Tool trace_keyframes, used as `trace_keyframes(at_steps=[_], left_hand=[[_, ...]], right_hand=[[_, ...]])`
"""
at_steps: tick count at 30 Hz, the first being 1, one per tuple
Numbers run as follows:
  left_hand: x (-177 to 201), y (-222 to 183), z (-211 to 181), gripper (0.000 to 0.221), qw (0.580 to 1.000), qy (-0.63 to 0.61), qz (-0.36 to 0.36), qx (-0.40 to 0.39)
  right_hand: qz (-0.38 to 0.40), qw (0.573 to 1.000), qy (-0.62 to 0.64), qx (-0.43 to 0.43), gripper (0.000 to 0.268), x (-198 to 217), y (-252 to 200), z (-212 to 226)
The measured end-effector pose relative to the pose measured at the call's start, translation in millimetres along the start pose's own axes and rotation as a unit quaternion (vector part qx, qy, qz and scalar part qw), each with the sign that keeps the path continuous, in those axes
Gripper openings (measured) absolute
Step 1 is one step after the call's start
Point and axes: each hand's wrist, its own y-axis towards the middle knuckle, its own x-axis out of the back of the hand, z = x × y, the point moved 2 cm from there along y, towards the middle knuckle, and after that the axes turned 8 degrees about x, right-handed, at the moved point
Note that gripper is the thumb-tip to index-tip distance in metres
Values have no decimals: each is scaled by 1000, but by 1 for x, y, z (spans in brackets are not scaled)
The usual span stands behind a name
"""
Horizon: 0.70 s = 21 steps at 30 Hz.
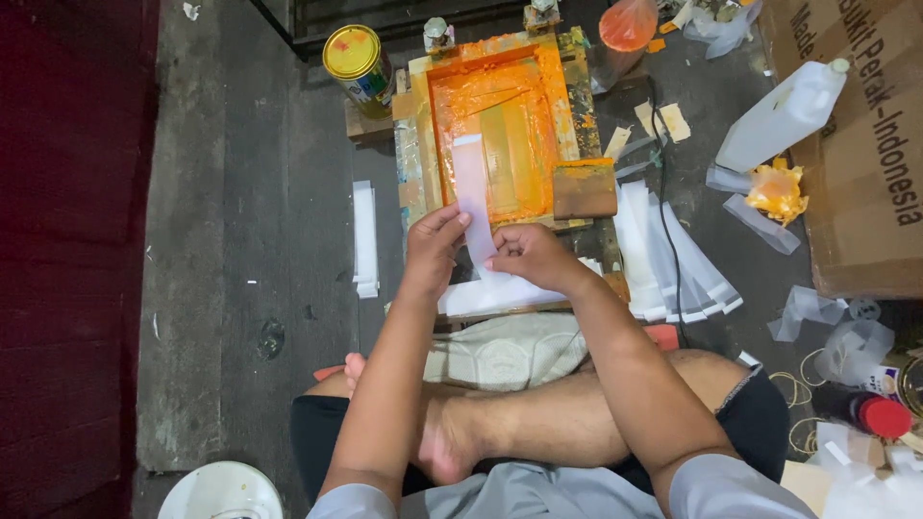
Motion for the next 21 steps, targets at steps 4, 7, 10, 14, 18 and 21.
trace_keyframes(at_steps=[4, 7, 10, 14, 18, 21], left_hand=[[-4, -3, -8, 33, 1000, -15, 11, 7], [-3, -3, -15, 25, 998, -56, 2, 1], [-3, -6, -26, 24, 995, -96, -12, -33], [-5, -12, -34, 21, 994, -96, -26, -49], [-9, -13, -35, 21, 993, -100, -25, -57], [-6, -14, -37, 22, 991, -112, -2, -74]], right_hand=[[21, 1000, -18, 4, 8, -2, 0, -10], [52, 998, -33, -3, 5, -1, -2, -14], [87, 993, -72, -32, 7, 1, -2, -17], [96, 991, -84, -38, 10, 3, -3, -11], [94, 991, -86, -34, 12, 5, -3, -10], [31, 996, -86, 0, 9, 11, 0, -27]])
